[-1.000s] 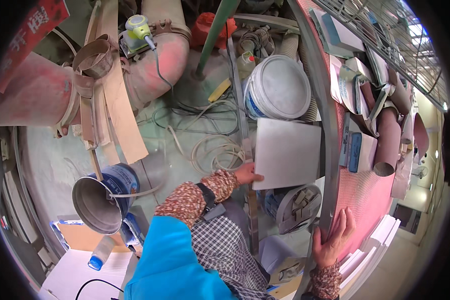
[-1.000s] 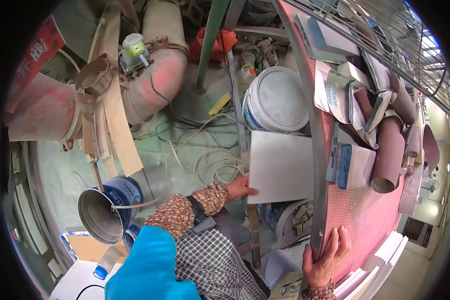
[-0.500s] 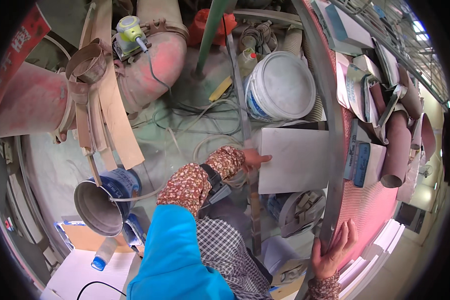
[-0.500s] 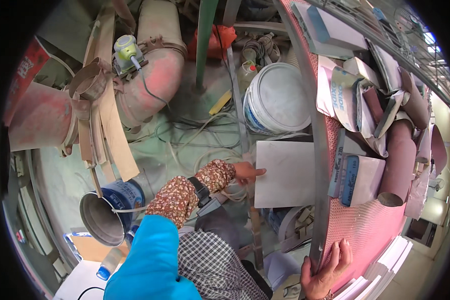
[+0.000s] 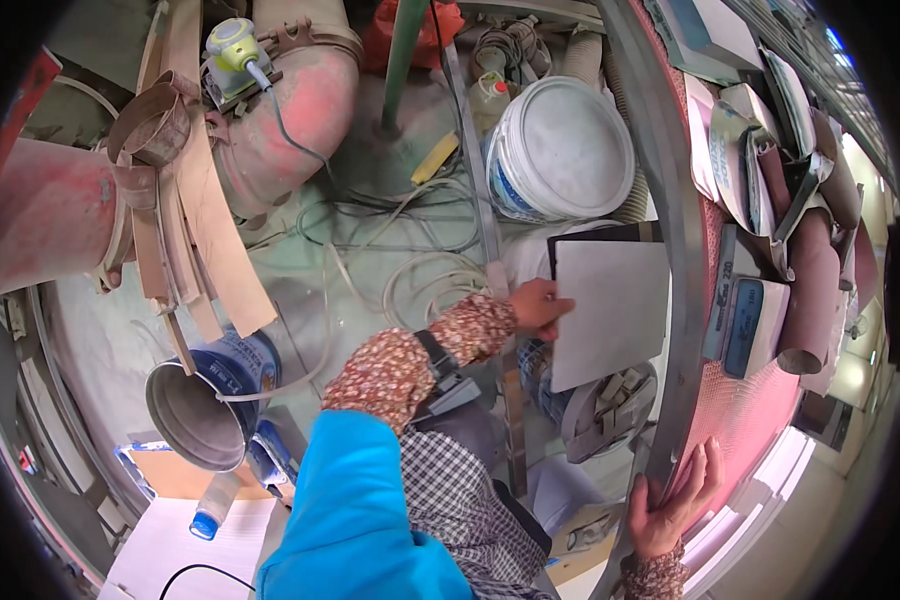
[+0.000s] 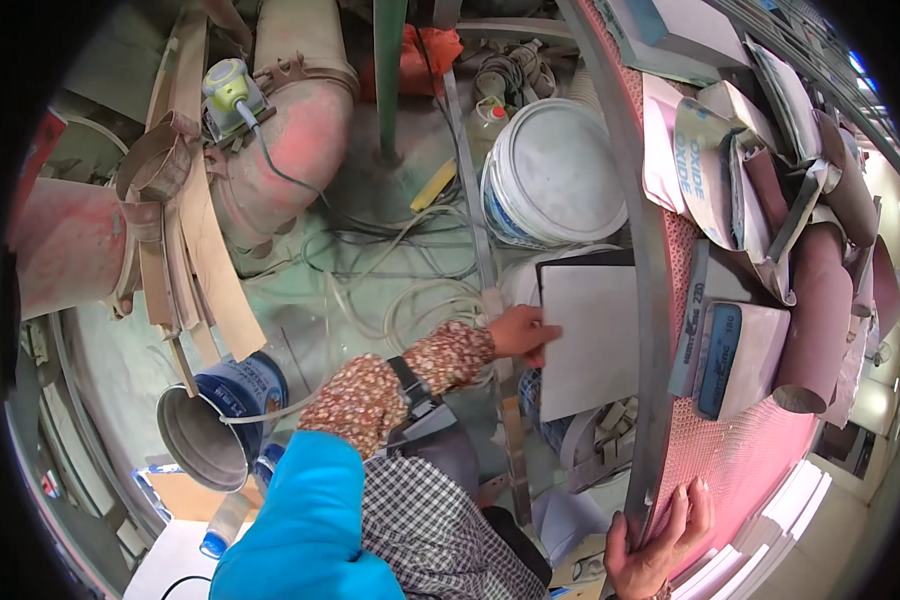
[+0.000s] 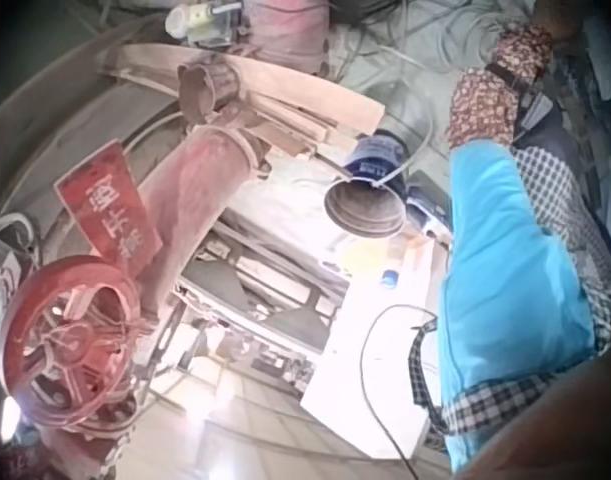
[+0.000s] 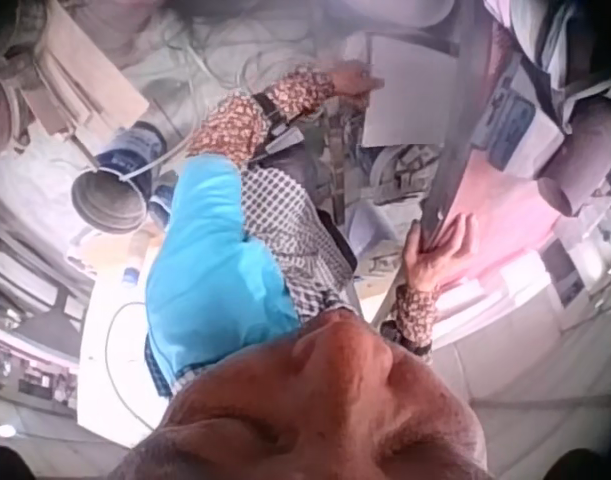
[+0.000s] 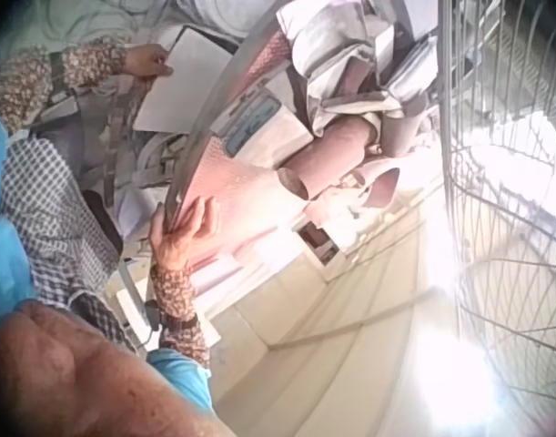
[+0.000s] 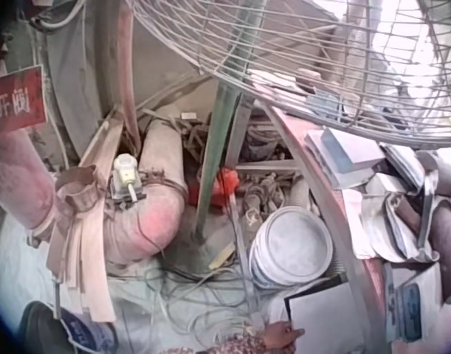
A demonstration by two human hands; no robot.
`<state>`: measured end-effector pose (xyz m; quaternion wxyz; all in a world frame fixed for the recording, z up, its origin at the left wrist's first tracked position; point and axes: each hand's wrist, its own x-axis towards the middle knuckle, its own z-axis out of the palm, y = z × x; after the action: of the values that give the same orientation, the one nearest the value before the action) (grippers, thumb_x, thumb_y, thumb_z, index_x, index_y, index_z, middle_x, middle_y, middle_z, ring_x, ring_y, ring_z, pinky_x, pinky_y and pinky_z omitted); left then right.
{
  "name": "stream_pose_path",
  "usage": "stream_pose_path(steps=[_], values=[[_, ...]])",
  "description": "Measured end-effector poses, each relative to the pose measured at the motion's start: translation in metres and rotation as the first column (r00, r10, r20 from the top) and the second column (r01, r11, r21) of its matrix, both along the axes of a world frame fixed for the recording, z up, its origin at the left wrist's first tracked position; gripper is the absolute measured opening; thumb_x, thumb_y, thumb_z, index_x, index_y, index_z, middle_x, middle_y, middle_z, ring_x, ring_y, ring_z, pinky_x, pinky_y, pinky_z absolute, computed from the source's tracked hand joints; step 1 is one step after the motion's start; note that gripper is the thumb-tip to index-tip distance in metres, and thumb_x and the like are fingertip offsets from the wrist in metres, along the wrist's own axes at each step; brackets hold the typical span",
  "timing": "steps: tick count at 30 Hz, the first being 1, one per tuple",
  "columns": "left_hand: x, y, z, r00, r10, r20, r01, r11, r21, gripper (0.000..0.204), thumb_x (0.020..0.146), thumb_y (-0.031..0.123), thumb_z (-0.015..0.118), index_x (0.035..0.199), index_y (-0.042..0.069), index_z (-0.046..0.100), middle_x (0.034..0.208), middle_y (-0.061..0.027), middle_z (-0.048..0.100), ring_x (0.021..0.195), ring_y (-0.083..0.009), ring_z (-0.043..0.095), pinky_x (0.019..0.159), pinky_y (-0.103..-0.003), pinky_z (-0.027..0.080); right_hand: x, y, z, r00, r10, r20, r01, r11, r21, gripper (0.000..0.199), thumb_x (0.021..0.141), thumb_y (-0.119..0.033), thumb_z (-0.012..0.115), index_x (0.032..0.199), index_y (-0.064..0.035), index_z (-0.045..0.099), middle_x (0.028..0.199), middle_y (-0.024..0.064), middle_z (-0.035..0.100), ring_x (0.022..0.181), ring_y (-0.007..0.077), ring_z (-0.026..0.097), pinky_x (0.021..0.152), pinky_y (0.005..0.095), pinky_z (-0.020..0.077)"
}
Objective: The recorder writes notes on a piece of paper placed on top of a wooden board.
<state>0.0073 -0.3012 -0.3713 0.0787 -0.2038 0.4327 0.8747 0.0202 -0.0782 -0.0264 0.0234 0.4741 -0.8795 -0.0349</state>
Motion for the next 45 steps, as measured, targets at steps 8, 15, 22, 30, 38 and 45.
stream_pose_path(steps=[8,15,22,30,38,45], values=[[-0.037,0.016,0.035,0.996,0.045,0.077,-0.029,0.978,-0.205,0.041,0.097,0.033,0.064,0.087,-0.007,0.066,0.070,-0.0147,0.070,0.063,-0.0215,0.074,0.053,-0.032,0.061,-0.002,-0.002,0.001,0.999,0.040,-0.018,-0.040,0.999,0.001,0.083,0.072,-0.009,0.069,0.148,0.0006,0.037,0.150,0.0263,0.035,0.141,0.0442,0.035,0.117,0.0544,0.0266],[-0.059,-0.083,-0.008,0.643,0.765,0.031,-0.492,0.444,-0.749,0.044,0.081,0.041,0.077,0.076,-0.001,0.063,0.074,-0.0208,0.070,0.073,-0.0407,0.069,0.067,-0.048,0.054,-0.002,0.001,0.001,1.000,0.010,0.004,-0.010,1.000,0.000,0.084,0.073,-0.010,0.069,0.149,0.0011,0.036,0.149,0.0267,0.034,0.141,0.0450,0.034,0.117,0.0550,0.0256],[-0.093,-0.126,-0.004,0.621,0.751,0.224,-0.382,0.539,-0.751,0.058,0.085,0.032,0.073,0.120,-0.005,0.044,0.098,-0.0297,0.069,0.094,-0.0456,0.068,0.085,-0.051,0.055,-0.002,0.002,0.000,1.000,0.001,0.002,-0.001,1.000,0.002,0.084,0.073,-0.009,0.069,0.149,0.0014,0.035,0.150,0.0278,0.033,0.141,0.0456,0.033,0.117,0.0558,0.0256],[-0.100,-0.131,0.027,0.535,0.802,0.266,-0.386,0.512,-0.767,0.050,0.082,0.013,0.067,0.121,-0.004,0.041,0.121,-0.0325,0.056,0.106,-0.0478,0.062,0.091,-0.052,0.052,-0.002,0.006,0.000,1.000,0.003,0.009,-0.003,1.000,0.006,0.087,0.073,-0.009,0.070,0.150,0.0007,0.032,0.151,0.0276,0.031,0.141,0.0460,0.032,0.117,0.0562,0.0254],[-0.126,-0.139,0.023,0.502,0.864,-0.028,-0.645,0.353,-0.678,0.053,0.081,0.014,0.067,0.126,-0.001,0.043,0.100,-0.0326,0.066,0.089,-0.0482,0.067,0.078,-0.055,0.056,-0.001,0.001,0.002,1.000,0.002,-0.013,-0.002,1.000,0.021,0.086,0.073,-0.009,0.070,0.150,0.0004,0.033,0.151,0.0273,0.032,0.141,0.0454,0.032,0.117,0.0554,0.0254],[-0.113,-0.151,-0.005,0.540,0.841,0.040,-0.816,0.535,-0.220,0.062,0.084,0.006,0.063,0.142,-0.003,0.041,0.110,-0.0234,0.064,0.084,-0.0359,0.072,0.053,-0.042,0.064,-0.001,0.001,0.002,1.000,0.002,0.003,-0.002,1.000,0.012,0.084,0.073,-0.009,0.070,0.149,0.0013,0.034,0.150,0.0273,0.033,0.141,0.0456,0.033,0.117,0.0552,0.0260]])
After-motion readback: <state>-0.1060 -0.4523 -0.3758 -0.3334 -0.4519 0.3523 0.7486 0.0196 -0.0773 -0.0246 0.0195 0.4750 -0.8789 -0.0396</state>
